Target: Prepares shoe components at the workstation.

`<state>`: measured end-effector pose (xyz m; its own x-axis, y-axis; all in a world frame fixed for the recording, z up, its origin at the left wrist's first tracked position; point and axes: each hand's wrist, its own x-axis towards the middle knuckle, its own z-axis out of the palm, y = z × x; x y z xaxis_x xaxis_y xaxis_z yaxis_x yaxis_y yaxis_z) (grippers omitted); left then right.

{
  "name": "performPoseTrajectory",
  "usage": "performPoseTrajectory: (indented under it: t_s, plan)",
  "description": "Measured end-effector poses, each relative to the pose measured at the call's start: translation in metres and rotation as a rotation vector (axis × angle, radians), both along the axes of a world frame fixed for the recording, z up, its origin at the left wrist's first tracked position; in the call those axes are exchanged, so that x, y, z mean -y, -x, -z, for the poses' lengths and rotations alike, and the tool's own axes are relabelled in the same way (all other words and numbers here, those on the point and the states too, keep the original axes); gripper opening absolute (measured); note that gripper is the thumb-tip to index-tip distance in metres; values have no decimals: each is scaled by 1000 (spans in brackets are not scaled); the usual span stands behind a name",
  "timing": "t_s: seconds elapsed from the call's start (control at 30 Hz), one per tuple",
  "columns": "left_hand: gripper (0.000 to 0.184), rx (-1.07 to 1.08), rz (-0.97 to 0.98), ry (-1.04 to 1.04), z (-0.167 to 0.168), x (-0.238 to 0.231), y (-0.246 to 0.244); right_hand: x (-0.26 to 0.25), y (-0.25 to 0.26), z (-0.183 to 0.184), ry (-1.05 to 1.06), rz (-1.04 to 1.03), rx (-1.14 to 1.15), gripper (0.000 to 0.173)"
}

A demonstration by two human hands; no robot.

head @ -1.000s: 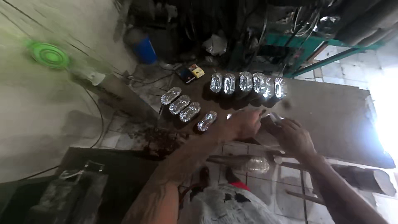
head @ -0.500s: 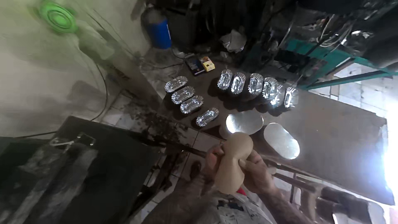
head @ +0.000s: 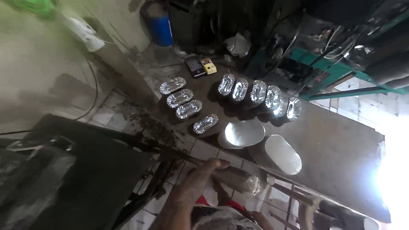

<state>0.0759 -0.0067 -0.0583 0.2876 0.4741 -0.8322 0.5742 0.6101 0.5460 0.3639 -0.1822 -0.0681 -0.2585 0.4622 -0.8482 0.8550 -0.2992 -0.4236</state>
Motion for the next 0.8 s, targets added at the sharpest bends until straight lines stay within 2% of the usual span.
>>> performPoseTrajectory:
  t_s: [0.03,0.07,0.13,0.23,0.3,0.37,0.4,0.43,0.5,0.57,0.63,0.7,0.77,0.8]
  plan:
    - [55,-70,223,-26,-7,-12,9,0,-2,-6,-38,-6,-64,42]
    - [58,-97,302,-65,-25,-17,25,0,-7,-6,-102,-30,-123,42]
    - [61,-119,176,-215,-77,-10,78,-9,-6,-5,-174,-80,-207,41]
    - [52,18,-269,-600,-137,35,163,-24,-1,9,-254,-208,-302,36]
    - [53,48,-621,-696,-172,52,217,-41,11,9,-244,-271,-329,36]
    - [33,193,-1124,-781,-200,45,260,-57,36,-7,-162,-280,-295,39]
    - [31,252,-1308,-855,-208,40,279,-62,53,-18,-155,-276,-287,40]
    - [35,231,-1396,-958,-209,38,293,-69,73,-28,-164,-270,-288,41]
    - [53,-68,-1297,-1095,-193,54,314,-82,118,-40,-236,-256,-312,39]
    - [61,-508,-956,-935,-162,98,326,-93,173,-45,-359,-244,-372,32]
    - [72,-746,-752,-685,-123,142,362,-107,237,-58,-471,-233,-437,29]
    - [68,-809,-688,-555,-98,187,406,-114,305,-75,-602,-226,-538,28]
    - [55,-667,-613,-572,-110,226,420,-115,372,-95,-792,-307,-695,26]
    - [53,-571,-555,-566,-126,245,417,-114,404,-101,-931,-418,-799,23]
